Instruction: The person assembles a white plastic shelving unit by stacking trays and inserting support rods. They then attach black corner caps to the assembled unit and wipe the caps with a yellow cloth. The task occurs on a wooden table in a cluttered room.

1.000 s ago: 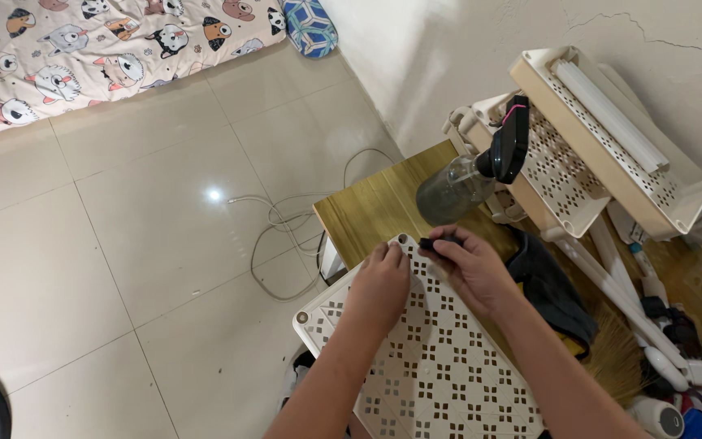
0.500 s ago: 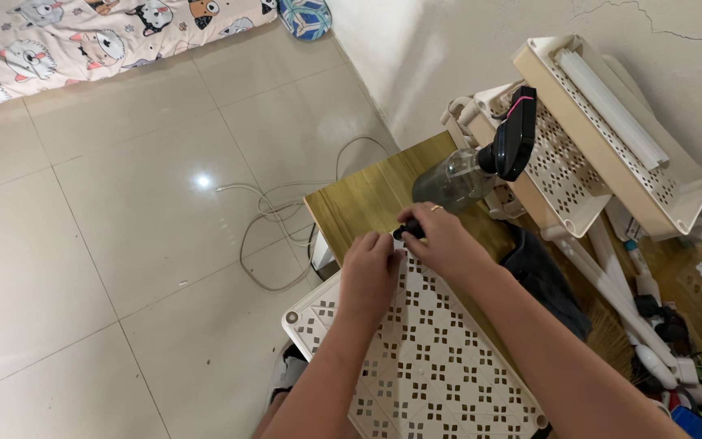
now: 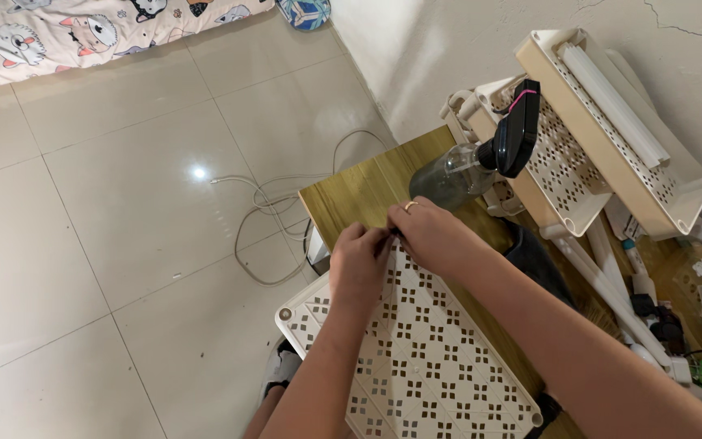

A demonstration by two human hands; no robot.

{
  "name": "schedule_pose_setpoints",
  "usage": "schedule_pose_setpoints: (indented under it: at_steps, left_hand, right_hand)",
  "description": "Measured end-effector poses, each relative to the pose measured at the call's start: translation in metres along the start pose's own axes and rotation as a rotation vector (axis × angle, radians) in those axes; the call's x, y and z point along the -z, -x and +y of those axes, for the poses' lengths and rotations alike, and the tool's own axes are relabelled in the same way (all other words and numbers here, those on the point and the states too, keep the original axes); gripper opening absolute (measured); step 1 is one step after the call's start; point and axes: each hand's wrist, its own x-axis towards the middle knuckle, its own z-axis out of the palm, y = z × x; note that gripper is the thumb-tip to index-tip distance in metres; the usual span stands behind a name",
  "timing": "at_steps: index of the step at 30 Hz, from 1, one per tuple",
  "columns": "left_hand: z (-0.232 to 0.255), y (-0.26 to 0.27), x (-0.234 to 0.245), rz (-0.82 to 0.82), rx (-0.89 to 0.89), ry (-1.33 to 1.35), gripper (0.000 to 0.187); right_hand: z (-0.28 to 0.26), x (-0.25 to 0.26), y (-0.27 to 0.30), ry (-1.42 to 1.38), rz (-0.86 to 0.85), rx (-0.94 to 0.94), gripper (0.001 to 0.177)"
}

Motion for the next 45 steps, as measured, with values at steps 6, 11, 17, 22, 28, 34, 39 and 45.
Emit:
schedule_pose_setpoints:
  at_steps: [6, 11, 17, 22, 28, 34, 39, 45]
  left_hand:
    - [0.002, -0.004, 0.001, -0.016, 0.047, 0.003, 0.015]
    - [-0.002, 0.000, -0.001, -0.021, 0.023, -0.006, 0.014]
    - [-0.001, -0.004, -0.001, -0.035, 0.055, -0.041, 0.014]
    - [0.002, -0.006, 0.001, -0.025, 0.040, -0.063, 0.015]
    - [0.005, -0.006, 0.002, -0.031, 0.031, -0.122, 0.013]
    - [0.003, -0.007, 0.000, -0.009, -0.021, -0.136, 0.012]
    - [0.001, -0.005, -0.001, -0.023, -0.014, -0.134, 0.012]
    - [0.001, -0.007, -0.001, -0.038, -0.006, -0.163, 0.012]
  right_hand:
    - [-0.005, 0.003, 0.003, 0.046, 0.057, 0.021, 0.024]
    - [-0.020, -0.008, 0.017, 0.066, 0.133, -0.033, 0.032]
    - [-0.018, 0.002, 0.011, -0.079, 0.032, -0.124, 0.025]
    - [0.001, 0.010, 0.000, -0.508, -0.268, -0.381, 0.040]
    - [0.010, 0.011, 0.008, -0.652, -0.118, -0.591, 0.049]
    - [0.010, 0.014, 0.020, -0.647, -0.144, -0.665, 0.045]
    - [0.003, 0.009, 0.026, -0.462, 0.006, -0.375, 0.041]
    - [-0.011, 0.014, 0.018, -0.413, 0.035, -0.402, 0.031]
